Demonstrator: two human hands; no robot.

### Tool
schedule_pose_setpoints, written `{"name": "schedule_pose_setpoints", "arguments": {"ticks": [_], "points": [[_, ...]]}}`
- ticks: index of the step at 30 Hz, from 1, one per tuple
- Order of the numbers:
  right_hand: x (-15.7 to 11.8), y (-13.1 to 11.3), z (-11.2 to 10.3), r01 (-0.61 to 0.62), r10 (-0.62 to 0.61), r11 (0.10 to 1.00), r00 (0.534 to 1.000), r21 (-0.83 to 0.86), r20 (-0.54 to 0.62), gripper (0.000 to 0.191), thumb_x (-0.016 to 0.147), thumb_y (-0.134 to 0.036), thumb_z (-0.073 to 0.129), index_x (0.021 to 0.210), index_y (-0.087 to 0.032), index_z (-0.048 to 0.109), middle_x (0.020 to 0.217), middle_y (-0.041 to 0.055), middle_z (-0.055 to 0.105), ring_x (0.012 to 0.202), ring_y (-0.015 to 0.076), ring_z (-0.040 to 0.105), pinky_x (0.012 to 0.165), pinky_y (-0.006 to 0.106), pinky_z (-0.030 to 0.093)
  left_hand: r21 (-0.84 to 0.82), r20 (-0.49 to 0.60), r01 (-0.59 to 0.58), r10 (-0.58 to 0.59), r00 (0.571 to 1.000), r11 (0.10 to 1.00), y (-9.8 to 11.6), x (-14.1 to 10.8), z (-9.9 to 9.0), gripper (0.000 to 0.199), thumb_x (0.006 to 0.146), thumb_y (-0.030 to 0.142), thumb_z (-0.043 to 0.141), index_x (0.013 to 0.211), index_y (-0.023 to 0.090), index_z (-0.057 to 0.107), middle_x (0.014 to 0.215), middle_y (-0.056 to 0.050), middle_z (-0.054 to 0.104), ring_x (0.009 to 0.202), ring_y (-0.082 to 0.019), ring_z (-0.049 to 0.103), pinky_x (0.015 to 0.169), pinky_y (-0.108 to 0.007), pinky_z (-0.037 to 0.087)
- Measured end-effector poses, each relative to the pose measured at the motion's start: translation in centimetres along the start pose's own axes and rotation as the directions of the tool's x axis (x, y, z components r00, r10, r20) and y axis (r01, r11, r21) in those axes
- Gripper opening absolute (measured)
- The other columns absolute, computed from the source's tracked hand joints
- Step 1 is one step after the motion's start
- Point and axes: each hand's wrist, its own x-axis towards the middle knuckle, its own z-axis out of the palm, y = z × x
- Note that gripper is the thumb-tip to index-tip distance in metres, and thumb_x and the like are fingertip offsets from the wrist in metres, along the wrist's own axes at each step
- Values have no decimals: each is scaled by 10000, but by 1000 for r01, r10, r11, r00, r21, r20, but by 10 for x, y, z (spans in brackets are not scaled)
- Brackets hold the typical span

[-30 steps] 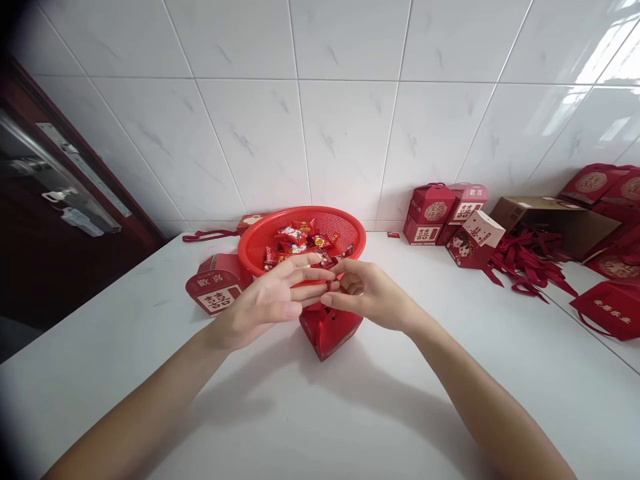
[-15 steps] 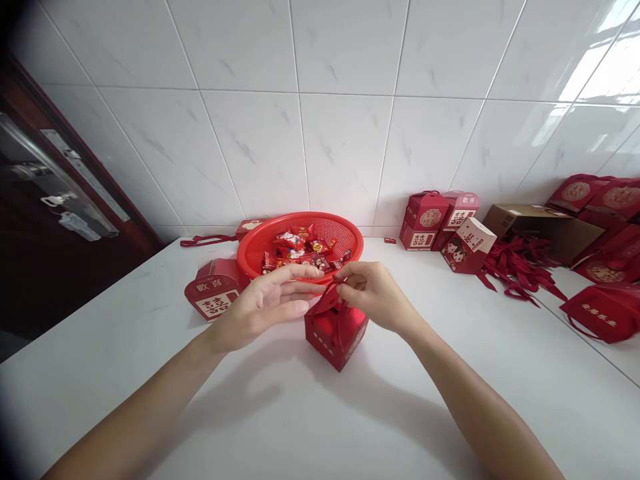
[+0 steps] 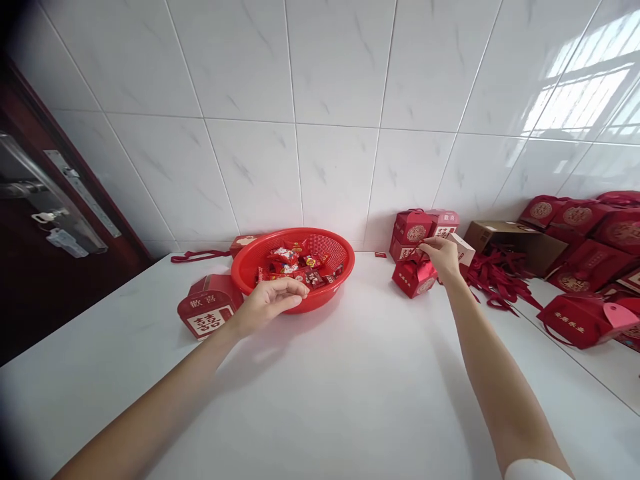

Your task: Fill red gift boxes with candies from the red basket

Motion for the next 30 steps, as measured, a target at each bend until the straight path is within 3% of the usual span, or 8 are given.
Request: {"name": "schedule_pose_setpoints", "arguments": {"ticks": [3,8,13,19,25,30], "points": [[16,16,10,-82,75,994,992,-68,-99,78,640,-207,628,708,-175,652,723,82,724,806,259,707,827,416,561,-16,17,23,-23,1000,1000,-3,1,-1,271,759,395,750,908,169,730,969,-74,715,964,-236,665,900,-375,534],[21,23,11,-73,60,985,994,-155,-86,171,602,-213,682,769,-181,698,880,105,761,986,321,688,990,492,479,-10,34,19,-18,999,1000,0,-1,-2,244,768,384,747,884,170,729,960,-73,712,953,-226,655,890,-358,528],[21,39,10,-29,17,942,999,-334,-36,207,607,-216,667,803,-195,729,896,105,761,972,326,675,942,483,495,-4,48,27,-27,998,1000,1,-1,-2,219,782,367,738,883,174,728,968,-73,711,957,-221,649,892,-355,521],[25,44,26,-26,15,914,999,-406,-30,193,670,-256,661,832,-172,725,941,149,747,1001,334,648,921,461,495,5,45,27,-27,999,1000,1,-2,-1,203,788,357,734,874,173,733,959,-69,707,943,-217,648,885,-353,521],[27,39,46,-100,73,871,995,-482,-74,205,738,-299,644,877,-164,708,1052,213,693,1137,406,547,893,566,467,24,40,2,-3,999,1000,2,-3,-1,182,800,345,721,864,175,735,966,-67,699,944,-215,649,899,-356,521],[25,40,52,-113,83,852,993,-511,-83,161,759,-298,624,845,-175,682,1067,211,659,1161,411,507,920,596,435,27,38,-6,5,999,1000,2,-3,-1,182,802,351,726,853,177,736,960,-70,703,933,-217,650,890,-357,525]]}}
